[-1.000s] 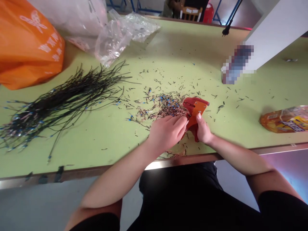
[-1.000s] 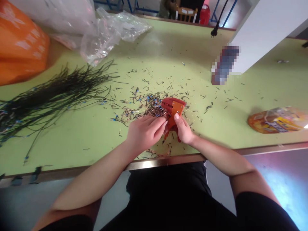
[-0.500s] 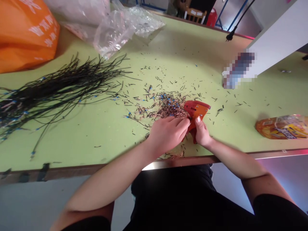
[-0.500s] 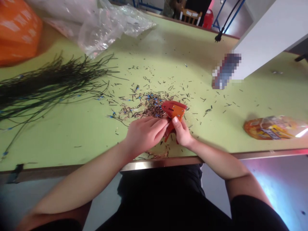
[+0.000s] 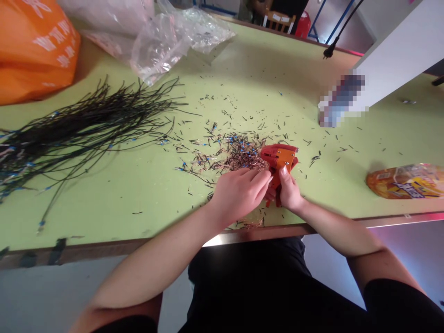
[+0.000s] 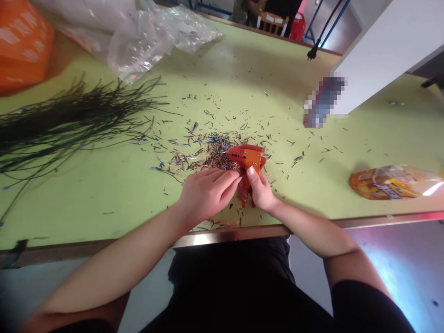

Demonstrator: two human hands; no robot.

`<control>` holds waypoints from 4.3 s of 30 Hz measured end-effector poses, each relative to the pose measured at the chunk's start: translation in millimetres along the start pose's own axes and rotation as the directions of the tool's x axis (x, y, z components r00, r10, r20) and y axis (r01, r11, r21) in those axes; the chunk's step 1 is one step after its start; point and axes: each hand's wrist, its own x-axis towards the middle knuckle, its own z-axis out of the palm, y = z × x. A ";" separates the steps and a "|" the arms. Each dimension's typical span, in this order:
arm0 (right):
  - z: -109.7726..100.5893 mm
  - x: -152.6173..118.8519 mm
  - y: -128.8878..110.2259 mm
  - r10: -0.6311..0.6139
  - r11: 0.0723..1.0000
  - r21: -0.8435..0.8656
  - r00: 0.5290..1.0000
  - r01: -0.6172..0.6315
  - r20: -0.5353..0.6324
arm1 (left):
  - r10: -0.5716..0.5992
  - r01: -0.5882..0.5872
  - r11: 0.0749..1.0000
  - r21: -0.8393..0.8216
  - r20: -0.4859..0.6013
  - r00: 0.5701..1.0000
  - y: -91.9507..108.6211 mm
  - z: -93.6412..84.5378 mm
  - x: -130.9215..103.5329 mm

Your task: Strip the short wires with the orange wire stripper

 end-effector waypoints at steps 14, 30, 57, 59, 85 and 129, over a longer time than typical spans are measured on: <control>-7.9 -3.1 -22.5 0.093 0.966 0.174 0.883 -0.193 0.461 | -0.391 0.554 0.451 -0.700 0.403 0.828 -26.8 -3.4 13.5; -7.7 -3.6 -18.7 0.162 0.958 0.131 0.861 -0.254 0.483 | -0.503 0.556 0.491 -0.671 0.303 0.810 -39.3 11.6 8.8; -25.6 0.0 -23.4 0.059 0.917 0.296 0.824 -0.268 0.563 | -0.280 0.287 0.939 -0.191 0.061 0.958 -55.6 -10.8 8.6; -27.4 0.0 -23.0 0.068 0.914 0.279 0.789 -0.294 0.610 | -0.262 0.271 0.953 -0.133 0.078 0.962 -55.4 -11.1 9.6; -27.0 -4.3 -25.7 0.111 0.926 0.236 0.809 -0.295 0.577 | -0.260 0.250 0.957 -0.148 -0.051 0.964 -38.1 -12.5 4.7; -17.7 -5.5 -27.0 0.249 0.939 0.125 0.882 -0.322 0.400 | -0.231 0.235 0.969 0.073 -0.058 0.971 -29.6 -15.7 4.8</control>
